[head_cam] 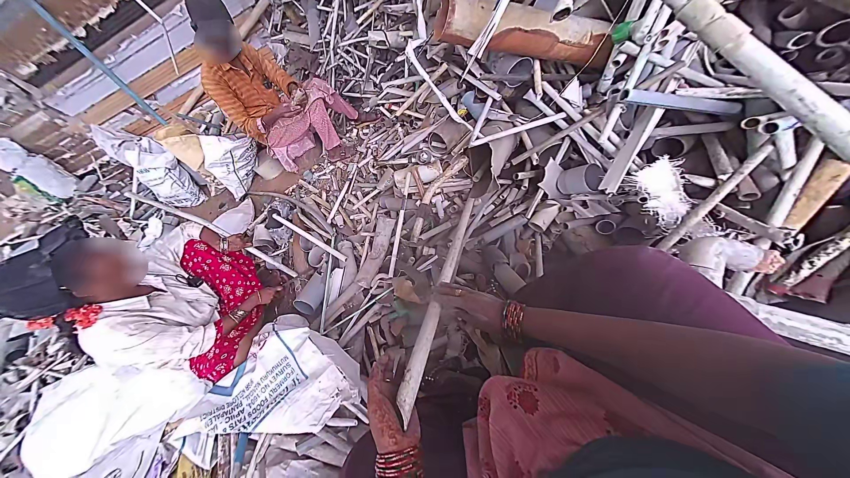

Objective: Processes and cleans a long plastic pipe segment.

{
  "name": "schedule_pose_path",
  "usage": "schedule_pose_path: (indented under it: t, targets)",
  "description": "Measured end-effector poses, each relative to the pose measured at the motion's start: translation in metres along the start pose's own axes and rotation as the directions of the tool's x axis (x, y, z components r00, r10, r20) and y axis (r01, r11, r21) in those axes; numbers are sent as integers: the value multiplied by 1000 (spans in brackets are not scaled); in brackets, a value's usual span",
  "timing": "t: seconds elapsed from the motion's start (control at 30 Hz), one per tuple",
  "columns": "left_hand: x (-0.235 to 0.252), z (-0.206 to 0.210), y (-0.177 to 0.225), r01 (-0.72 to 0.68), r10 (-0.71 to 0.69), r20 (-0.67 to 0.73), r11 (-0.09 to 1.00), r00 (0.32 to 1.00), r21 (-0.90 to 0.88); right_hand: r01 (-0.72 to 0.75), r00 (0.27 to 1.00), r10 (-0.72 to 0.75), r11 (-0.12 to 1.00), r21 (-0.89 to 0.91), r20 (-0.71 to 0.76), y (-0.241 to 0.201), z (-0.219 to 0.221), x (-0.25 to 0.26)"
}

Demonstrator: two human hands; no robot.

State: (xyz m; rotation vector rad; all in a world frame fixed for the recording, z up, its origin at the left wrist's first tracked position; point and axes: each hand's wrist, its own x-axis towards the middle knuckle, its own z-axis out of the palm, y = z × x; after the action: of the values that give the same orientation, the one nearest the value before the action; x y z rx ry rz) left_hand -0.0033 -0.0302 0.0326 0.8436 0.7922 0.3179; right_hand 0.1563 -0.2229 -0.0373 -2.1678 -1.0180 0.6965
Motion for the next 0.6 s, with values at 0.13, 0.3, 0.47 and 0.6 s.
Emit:
schedule_pose_path:
  t: [0.13,0.3,0.47,0.6]
  targets:
    - [-1,1,1,8,-8,2,1000,1000,10,4,1000,-4,1000,0,-4,-1,0,0]
    - [-1,0,1,23,-23,-2,999,1000,33,18,1000,-18,1000,7,-18,-1,0,-2]
    - [0,0,0,16,-16,-4,1000,1000,10,9,1000,-9,1000,-4,-20,4,3,0]
    - [0,-1,0,28,-28,-8,1000,1000,11,3,1000,-3,1000,-19,-11,5,5,2]
